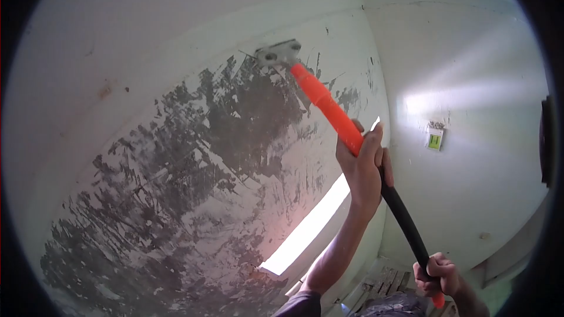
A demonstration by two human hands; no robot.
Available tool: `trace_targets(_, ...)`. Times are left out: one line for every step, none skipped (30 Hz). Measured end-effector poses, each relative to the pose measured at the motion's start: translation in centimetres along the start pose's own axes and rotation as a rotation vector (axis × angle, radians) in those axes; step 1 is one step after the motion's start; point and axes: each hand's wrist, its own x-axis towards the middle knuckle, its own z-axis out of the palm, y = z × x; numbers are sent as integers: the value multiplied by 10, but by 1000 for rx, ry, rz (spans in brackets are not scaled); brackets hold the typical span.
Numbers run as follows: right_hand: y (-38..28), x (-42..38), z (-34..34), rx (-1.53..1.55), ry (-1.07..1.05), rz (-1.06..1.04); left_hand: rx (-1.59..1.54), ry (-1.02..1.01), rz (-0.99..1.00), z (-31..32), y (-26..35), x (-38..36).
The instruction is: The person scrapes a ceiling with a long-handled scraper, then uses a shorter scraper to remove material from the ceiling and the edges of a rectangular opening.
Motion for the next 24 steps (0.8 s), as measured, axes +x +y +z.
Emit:
trace_targets(-4,-4,3,-15,-1,4,-8,8,11,-2,0,-1)
trace_targets(-7,-9,9,-51,70,-19,-7,-9,-24,-4,1,-1)
trace_targets(-5,-12,13,-78,141,-42,-1,-27,-65,-7,2,-2)
trace_targets(6,-15,-3,-36,69,-27,-77,-48,1,-19,-1,4)
trace_targets(6,-16,-10,-53,73,-39,-173,-23,-16,-18,11,11)
trace_targets(6,-18,-16,-85,97,-86,-211,31,-54,-15,20,26)
trace_targets(9,-19,-22,-115,118,-124,-247,93,-96,-12,26,40)
trace_targets(7,-13,-24,-163,160,-182,-256,101,-87,-14,26,48)
trace_targets(3,-12,-26,-179,157,-179,-315,-10,-139,-18,26,56)
trace_targets(-2,-10,-25,-187,134,-181,-369,-126,-188,-19,27,64)
trace_targets(-10,-6,-24,-197,112,-188,-374,-129,-173,-15,30,74)
trace_targets(-6,4,-32,-178,112,-203,-346,-130,-154,-11,32,81)
trace_targets(-10,8,-34,-182,113,-200,-315,-128,-142,-9,31,85)
trace_targets(-17,8,-35,-173,121,-203,-315,-67,-101,-5,26,84)
trace_targets(-25,7,-39,-171,125,-204,-326,-50,-89,-7,21,80)
trace_targets(-20,5,-49,-166,153,-193,-331,-51,-103,-11,16,75)
trace_targets(-22,3,-59,-178,149,-189,-337,-60,-115,-12,13,73)
trace_targets(-27,3,-68,-168,115,-164,-345,-67,-103,-10,13,78)
trace_targets(-24,7,-71,-133,82,-144,-317,-68,-115,-10,15,83)
trace_targets(-17,12,-72,-119,88,-147,-293,-62,-135,-9,14,84)
trace_targets(-10,17,-72,-120,95,-185,-293,-47,-146,-11,11,80)
trace_targets(-5,20,-73,-123,96,-225,-308,-41,-131,-13,9,76)
trace_targets(-3,17,-76,-122,90,-215,-320,-37,-111,-14,8,73)
trace_targets(0,13,-78,-143,173,-161,-300,-78,-120,-19,8,69)
